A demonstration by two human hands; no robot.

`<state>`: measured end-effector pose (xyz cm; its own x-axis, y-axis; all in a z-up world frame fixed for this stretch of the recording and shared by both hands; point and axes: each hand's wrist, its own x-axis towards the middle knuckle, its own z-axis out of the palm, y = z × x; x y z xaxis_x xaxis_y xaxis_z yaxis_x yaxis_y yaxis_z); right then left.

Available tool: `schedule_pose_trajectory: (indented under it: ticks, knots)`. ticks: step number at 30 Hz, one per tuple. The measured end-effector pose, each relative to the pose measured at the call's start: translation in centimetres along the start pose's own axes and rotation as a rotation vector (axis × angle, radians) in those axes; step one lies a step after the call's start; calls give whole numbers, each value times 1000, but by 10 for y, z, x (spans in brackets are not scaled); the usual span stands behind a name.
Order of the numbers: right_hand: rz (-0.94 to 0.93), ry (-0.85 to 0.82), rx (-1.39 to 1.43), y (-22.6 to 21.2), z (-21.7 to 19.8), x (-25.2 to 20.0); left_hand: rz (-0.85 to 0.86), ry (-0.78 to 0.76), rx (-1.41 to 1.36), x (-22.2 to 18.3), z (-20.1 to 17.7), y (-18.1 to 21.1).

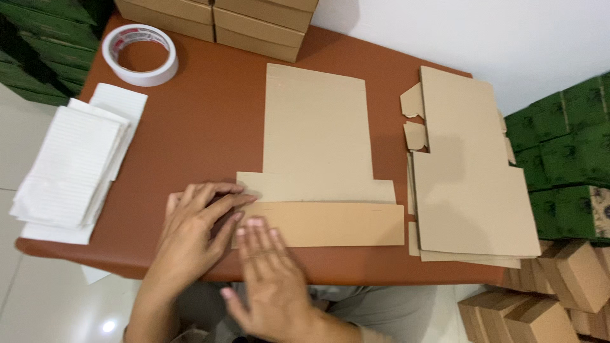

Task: The person assembles a flat cardboard sheet into a box by folding the side flaps and tucking the tabs into slots. They then place a white paper insert inside the box, close the lid, and stack the finished box with others. The person repeats the process with a second cardboard sheet.

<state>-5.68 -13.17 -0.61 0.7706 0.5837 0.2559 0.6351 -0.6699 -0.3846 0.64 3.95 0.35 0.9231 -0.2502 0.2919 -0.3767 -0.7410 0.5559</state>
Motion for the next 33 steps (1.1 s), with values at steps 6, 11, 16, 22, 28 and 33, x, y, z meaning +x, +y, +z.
schedule_pose_trajectory:
  ticks: [6, 11, 16, 22, 28, 33]
  knots:
    - [28, 32, 31, 15, -12, -11, -27, 16, 40, -1, 3, 2]
    - [142, 54, -87, 78, -44, -63, -26, 16, 32, 0, 4, 3]
    - [272, 95, -355, 119, -81, -99, -11, 13, 109, 3, 3, 9]
    - [164, -136, -362, 141, -107, -90, 73, -24, 146, 4, 0, 18]
    - [89, 21, -303, 130, -105, -110, 168, -173, 114, -22, -8, 26]
    - [-36, 106, -507, 134, -89, -163, 428, -66, 482, -72, 0, 31]
